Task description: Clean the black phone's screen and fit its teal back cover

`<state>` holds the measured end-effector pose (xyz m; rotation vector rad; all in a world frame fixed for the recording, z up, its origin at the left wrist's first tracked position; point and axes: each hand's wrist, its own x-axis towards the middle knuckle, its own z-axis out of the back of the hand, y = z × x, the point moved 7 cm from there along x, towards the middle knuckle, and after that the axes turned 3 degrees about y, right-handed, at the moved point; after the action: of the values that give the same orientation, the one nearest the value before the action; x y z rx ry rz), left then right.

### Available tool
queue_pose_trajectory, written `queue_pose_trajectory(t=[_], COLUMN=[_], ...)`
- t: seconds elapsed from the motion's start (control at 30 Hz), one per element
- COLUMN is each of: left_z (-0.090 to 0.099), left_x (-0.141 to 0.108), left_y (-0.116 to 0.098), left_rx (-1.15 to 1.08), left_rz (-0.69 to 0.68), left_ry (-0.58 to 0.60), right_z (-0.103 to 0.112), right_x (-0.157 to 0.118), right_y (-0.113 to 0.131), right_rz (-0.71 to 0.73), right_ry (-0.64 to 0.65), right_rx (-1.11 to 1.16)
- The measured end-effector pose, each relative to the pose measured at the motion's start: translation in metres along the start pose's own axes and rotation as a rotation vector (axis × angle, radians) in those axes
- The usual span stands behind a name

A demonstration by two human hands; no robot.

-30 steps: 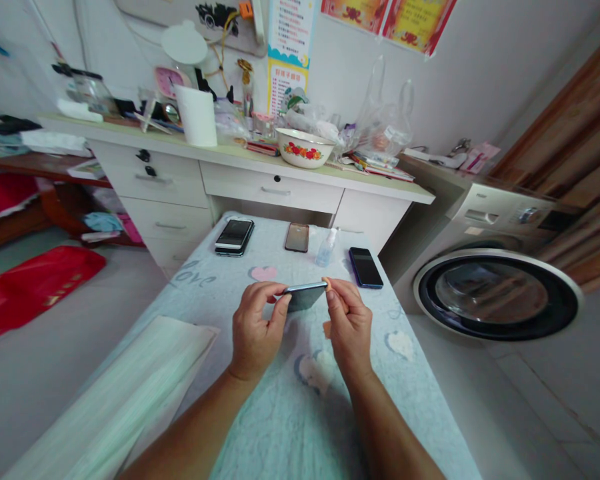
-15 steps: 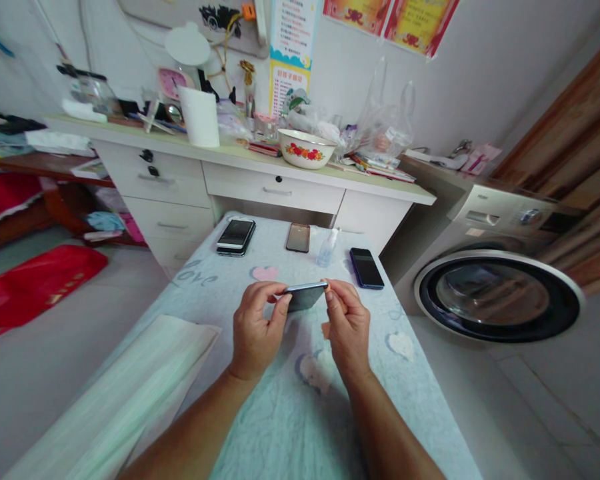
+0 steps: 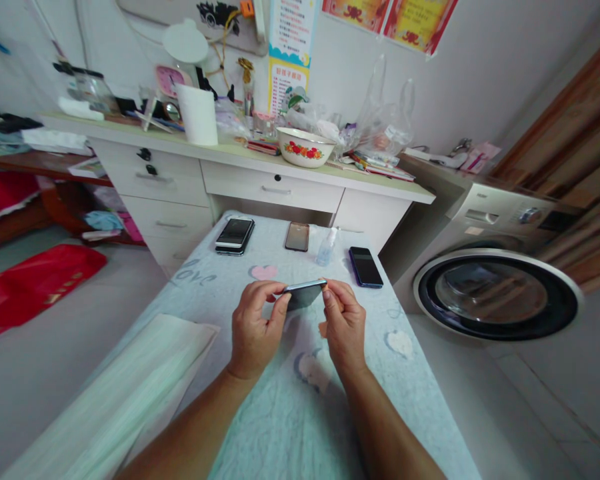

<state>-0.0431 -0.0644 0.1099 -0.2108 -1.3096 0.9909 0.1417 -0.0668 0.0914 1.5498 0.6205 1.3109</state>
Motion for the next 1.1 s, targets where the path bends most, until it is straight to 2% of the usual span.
queue_pose_trajectory(t=[0.23,0.6,0.97,1.1], left_z=[0.000,-0.001,0.003,0.003], left_x=[-0.001,-0.001,0.003,0.003], left_y=[0.003,-0.001,0.009,0.010], left_rx=[0.013,0.007,0.017,0.009], left_rz=[0.012,-0.008,0.070,0.067], left_ry=[-0.004,0.006,-0.025,-0.031], right_z=[-0.005,-0.001,-0.016,-0.018], right_x=[0.001,0.003,-0.001,0.000], right_y=[-0.010,0.014,-0.023,-0.029], right_rz=[-0.033,0.063,-0.018,-0.037], right_ry=[0.000,0.011,0.086,0.110], right_rx=[0.037,-0.022,0.071,0.105])
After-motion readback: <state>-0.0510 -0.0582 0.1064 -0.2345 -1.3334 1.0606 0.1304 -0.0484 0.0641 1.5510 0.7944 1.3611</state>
